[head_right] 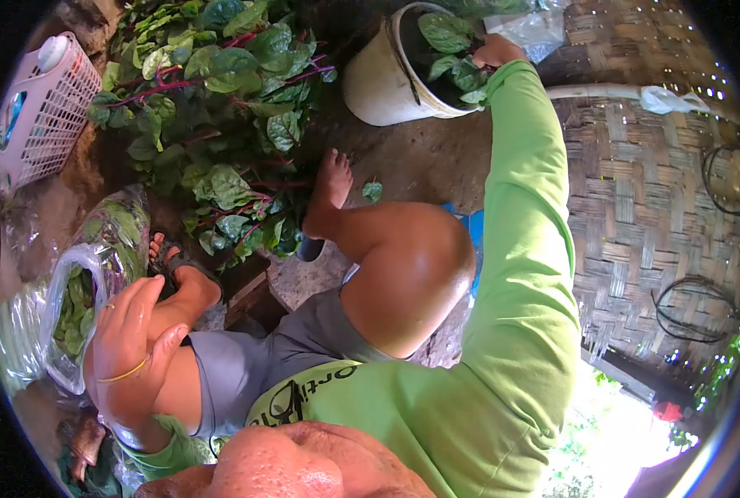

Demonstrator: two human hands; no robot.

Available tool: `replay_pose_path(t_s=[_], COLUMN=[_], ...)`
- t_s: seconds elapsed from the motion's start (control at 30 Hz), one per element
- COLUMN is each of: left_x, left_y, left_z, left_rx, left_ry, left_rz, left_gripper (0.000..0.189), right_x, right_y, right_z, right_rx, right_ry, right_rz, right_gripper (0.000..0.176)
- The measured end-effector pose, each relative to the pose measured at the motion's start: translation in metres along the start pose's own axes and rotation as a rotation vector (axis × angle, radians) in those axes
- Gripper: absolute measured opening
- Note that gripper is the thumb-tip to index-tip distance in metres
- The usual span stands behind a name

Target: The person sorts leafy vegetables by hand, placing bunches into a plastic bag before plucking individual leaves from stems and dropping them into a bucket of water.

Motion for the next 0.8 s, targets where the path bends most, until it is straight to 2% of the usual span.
replay_pose_path(t_s=[0.1,0.23,0.3,0.5,0.73,0.8], left_x=[-0.005,-0.008,-0.007,-0.011,-0.009,-0.008], left_y=[0.002,0.005,0.009,0.012,0.016,0.015], left_z=[0.001,0.003,0.001,0.004,0.013,0.018], left_rx=[-0.027,-0.074,-0.106,-0.088,-0.095,-0.091], left_ry=[0.036,-0.029,-0.086,-0.053,-0.045,-0.064], left_rz=[0.038,0.017,0.0,0.095,0.19,0.208], left_gripper=[0.058,0.055,0.055,0.052,0.049,0.048], right_x=[-0.006,-0.012,-0.012,-0.005,-0.033,-0.041], right_y=[0.014,0.025,0.034,0.036,-0.056,-0.082], right_z=[-0.028,-0.064,-0.082,-0.137,-0.201,-0.205], right_rx=[-0.052,-0.053,-0.072,-0.142,-0.006,0.177], right_ry=[0.061,0.092,0.127,0.168,0.136,0.075], right_rz=[0.032,0.051,0.025,-0.053,-0.23,-0.231], right_gripper=[0.049,0.051,0.05,0.04,0.036,0.034])
Point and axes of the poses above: each hand's wrist, its own x-axis towards the middle knuckle, its own z-axis out of the palm, y = z × x, the point moved 2 cm from there along x, towards the middle knuckle, and after that the axes turned 12 degrees about y, right-handed, at the moved point
